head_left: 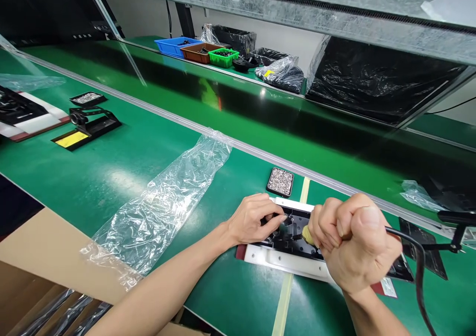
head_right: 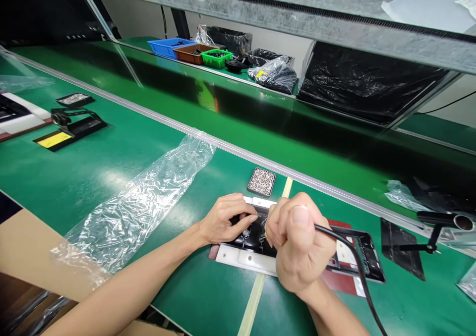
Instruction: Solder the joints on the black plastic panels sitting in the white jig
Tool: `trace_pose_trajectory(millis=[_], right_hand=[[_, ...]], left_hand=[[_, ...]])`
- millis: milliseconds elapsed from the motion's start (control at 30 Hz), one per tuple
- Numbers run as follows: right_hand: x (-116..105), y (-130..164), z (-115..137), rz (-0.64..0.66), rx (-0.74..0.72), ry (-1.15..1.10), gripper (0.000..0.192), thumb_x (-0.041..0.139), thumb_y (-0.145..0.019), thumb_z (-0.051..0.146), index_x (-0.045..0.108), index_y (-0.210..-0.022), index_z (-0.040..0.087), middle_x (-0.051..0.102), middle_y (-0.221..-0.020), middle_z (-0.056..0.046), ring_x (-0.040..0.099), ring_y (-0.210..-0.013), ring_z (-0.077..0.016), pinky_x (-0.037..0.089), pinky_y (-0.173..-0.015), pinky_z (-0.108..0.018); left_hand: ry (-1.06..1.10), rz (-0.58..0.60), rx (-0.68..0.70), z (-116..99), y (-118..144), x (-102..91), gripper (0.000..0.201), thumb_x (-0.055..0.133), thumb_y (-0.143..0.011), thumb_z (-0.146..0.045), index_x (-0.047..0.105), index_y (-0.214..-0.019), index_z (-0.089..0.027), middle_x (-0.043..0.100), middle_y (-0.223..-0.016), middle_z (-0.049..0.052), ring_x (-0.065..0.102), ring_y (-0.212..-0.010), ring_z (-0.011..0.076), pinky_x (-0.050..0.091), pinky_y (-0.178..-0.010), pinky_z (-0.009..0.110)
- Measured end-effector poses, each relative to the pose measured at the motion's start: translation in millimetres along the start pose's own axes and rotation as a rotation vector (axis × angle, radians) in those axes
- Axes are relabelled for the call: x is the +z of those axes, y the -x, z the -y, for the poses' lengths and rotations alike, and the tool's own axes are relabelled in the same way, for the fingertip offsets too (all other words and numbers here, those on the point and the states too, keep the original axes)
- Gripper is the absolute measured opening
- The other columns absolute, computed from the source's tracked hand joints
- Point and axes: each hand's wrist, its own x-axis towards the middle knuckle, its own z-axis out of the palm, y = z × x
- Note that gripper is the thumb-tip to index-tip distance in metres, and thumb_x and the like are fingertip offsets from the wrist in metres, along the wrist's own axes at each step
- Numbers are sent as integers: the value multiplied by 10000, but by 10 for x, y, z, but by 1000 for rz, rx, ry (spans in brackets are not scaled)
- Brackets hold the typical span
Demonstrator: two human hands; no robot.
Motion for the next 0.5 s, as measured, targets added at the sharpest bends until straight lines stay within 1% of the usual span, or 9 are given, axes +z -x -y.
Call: trace_pose_trajectory(millis=[300, 500], right_hand=[[-6, -6, -9, -34, 2, -28, 426, 579, -955, 415, 453, -606, 207, 341, -451, 48, 294, -375, -85, 236, -331, -208], [-22, -14, 2, -70, 42, -48, 430, 582, -946, 398, 448, -586, 205, 338, -442, 46, 312, -373, -92, 268, -323, -209]], left_hand=[[9, 0, -8, 18, 8, -4, 167, 597, -994, -254, 684, -898, -148, 658, -663, 21, 522, -620, 153, 438, -656, 327], [3, 0, -12, 22, -1, 11, 174, 600, -993, -252, 687, -887, -145, 660, -665, 27, 547, -632, 158, 444, -664, 327]])
